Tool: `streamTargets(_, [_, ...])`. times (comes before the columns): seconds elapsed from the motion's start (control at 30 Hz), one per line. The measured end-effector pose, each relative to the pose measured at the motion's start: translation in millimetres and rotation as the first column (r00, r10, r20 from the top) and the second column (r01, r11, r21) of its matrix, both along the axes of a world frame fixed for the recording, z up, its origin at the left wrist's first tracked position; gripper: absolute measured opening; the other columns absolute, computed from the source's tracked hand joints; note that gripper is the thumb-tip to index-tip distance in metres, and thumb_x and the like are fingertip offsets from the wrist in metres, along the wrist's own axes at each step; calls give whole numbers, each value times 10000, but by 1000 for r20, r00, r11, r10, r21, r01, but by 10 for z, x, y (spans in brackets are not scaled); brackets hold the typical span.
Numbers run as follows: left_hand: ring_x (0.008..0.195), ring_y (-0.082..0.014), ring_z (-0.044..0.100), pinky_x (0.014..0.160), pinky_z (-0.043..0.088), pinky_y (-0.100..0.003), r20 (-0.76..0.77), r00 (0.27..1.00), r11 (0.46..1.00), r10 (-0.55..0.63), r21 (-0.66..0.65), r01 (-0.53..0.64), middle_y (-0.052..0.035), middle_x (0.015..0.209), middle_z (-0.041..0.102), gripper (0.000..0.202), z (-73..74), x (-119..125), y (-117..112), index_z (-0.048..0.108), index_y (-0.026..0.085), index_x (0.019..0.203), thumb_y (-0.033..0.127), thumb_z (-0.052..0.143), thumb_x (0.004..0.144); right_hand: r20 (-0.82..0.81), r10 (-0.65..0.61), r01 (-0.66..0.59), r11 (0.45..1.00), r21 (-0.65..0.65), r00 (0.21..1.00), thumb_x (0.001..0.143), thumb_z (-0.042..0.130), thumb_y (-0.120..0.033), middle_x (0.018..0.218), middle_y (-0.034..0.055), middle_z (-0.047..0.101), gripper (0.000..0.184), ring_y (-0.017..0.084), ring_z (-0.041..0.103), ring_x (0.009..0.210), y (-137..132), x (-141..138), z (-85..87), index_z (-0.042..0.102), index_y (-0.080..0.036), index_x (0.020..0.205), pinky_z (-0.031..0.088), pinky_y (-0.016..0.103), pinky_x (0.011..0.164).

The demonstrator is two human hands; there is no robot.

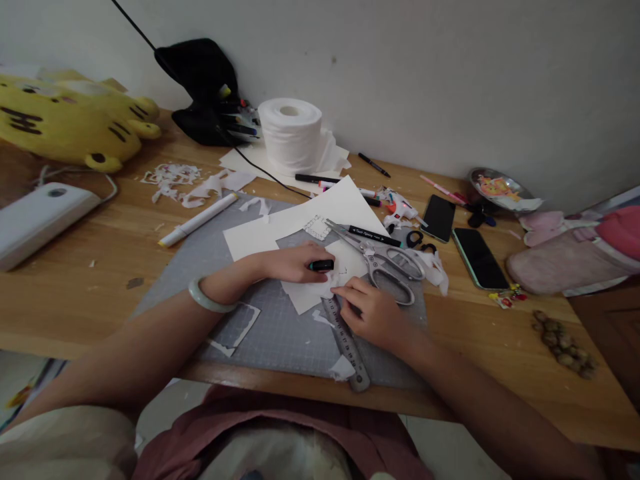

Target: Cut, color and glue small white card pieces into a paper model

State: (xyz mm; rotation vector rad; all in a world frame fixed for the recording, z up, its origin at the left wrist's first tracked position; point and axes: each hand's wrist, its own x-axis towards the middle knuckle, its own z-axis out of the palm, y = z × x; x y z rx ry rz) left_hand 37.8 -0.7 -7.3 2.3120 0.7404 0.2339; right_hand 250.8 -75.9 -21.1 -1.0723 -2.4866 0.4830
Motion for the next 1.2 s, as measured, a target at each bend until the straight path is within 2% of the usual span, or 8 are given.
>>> streamTargets(0.13, [756,-173,468,722,369,-283,8,1000,1000,-3,-8,3,-14,736,515,152,8,2,-7,511,170,767,314,501,817,-69,-49,50,999,8,996,837,463,-119,927,66,650,303,162,616,787,13,10,28,671,-191,1045,494,267,727])
streamTargets(0.37, [827,-194,474,779,367,-297,-34,999,1000,8,-11,-8,-29,787,532,153,12,-4,-8,520,167,816,319,502,823,54,-15,17,999,-33,998,826,478,-118,912,61,630,307,157,611,796,49,15,8,683,-184,1046,486,254,725])
streamTargets(0.7, [749,-177,462,723,367,-288,8,1000,1000,-11,0,11,-20,743,512,158,10,5,0,509,169,761,318,502,813,104,-10,13,999,-33,994,823,487,-121,943,61,641,324,159,619,798,47,10,-3,673,-192,1079,482,249,704])
streamTargets(0.8, [766,-178,465,739,368,-287,15,1000,1000,-8,2,8,-22,760,525,147,-2,0,-3,523,164,777,306,506,811,71,-7,6,1000,13,997,826,477,-120,918,57,652,305,162,623,764,55,24,18,677,-191,1045,486,258,681])
streamTargets(0.9, [774,-178,469,744,368,-282,18,1000,1000,-8,-9,8,-20,766,536,141,-9,-6,-5,534,161,806,300,513,817,-53,-90,96,985,143,995,831,465,-123,895,62,662,272,183,627,787,141,104,77,670,-193,996,494,293,721])
streamTargets(1.0, [805,-183,484,770,371,-283,21,1000,1000,-14,-6,14,-28,813,565,131,-9,-10,-5,541,164,838,291,509,826,-142,-241,271,927,258,960,832,473,-147,883,77,657,223,220,621,852,329,272,118,659,-196,945,495,342,765])
streamTargets(1.1, [838,-193,492,798,371,-292,12,1000,1000,-22,15,22,-38,836,570,133,-6,-8,-1,538,169,845,295,499,835,-157,-372,403,860,313,915,826,490,-197,880,93,641,184,252,602,873,558,486,93,650,-198,916,490,400,799])
streamTargets(1.2, [801,-190,492,773,373,-293,12,999,999,-33,18,33,-38,805,554,146,-4,-1,5,527,166,812,306,496,840,-216,-445,494,808,322,869,805,502,-235,894,103,626,165,272,586,904,740,665,22,642,-197,885,476,447,835])
